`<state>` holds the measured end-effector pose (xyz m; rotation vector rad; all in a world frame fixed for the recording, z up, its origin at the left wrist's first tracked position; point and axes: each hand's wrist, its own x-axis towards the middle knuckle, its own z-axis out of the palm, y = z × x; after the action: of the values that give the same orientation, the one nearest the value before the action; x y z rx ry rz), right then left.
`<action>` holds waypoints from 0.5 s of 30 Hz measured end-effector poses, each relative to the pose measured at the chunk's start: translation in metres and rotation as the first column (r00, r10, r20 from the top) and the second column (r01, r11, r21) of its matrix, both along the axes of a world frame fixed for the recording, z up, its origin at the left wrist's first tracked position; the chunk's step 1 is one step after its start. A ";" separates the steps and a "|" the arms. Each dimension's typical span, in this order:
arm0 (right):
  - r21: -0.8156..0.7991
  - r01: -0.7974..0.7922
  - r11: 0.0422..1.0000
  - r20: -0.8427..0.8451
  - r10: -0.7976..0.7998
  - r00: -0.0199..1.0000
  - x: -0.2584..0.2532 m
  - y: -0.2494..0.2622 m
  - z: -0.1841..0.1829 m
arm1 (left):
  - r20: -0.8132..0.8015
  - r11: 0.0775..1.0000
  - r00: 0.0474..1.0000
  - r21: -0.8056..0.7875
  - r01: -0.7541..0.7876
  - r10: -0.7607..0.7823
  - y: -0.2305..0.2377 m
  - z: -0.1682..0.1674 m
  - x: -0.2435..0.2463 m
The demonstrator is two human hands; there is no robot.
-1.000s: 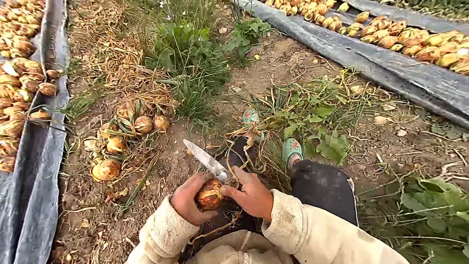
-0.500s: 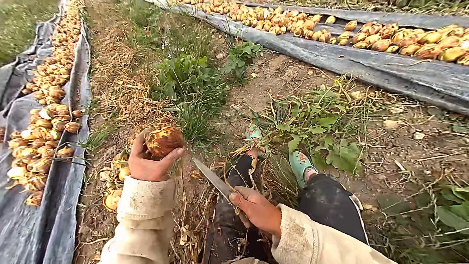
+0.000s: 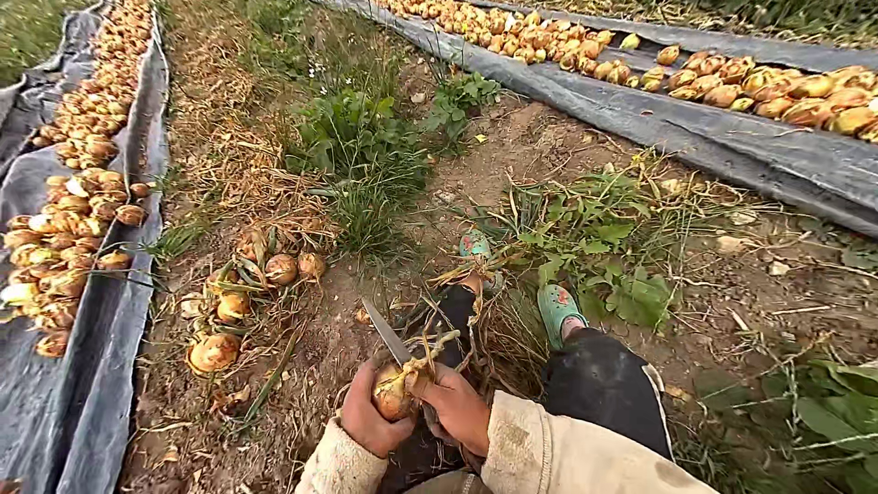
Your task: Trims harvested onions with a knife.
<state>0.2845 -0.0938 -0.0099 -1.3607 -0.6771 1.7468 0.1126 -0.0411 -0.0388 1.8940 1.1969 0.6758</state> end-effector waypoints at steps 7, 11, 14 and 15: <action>-0.092 -0.191 0.977 0.160 0.204 0.966 -0.013 0.000 -0.016 | -0.193 0.986 0.980 0.167 -0.019 0.052 -0.009 -0.014 -0.015; 0.029 -0.190 0.981 0.332 0.170 0.928 -0.010 0.002 -0.015 | -0.165 0.965 0.986 0.252 0.066 -0.024 -0.010 -0.013 -0.015; -0.071 -0.117 0.991 0.176 0.128 0.976 -0.014 0.003 -0.015 | -0.206 0.984 0.978 0.171 0.057 -0.021 -0.012 -0.007 -0.010; -0.124 -0.111 0.986 0.118 0.126 0.985 -0.015 0.003 -0.015 | -0.214 0.988 0.977 0.152 0.036 -0.003 -0.012 -0.008 -0.008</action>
<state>0.2692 -0.0908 -0.0254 -1.5487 -0.7482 1.8302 0.1042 -0.0530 -0.0467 2.1493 1.2875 0.5801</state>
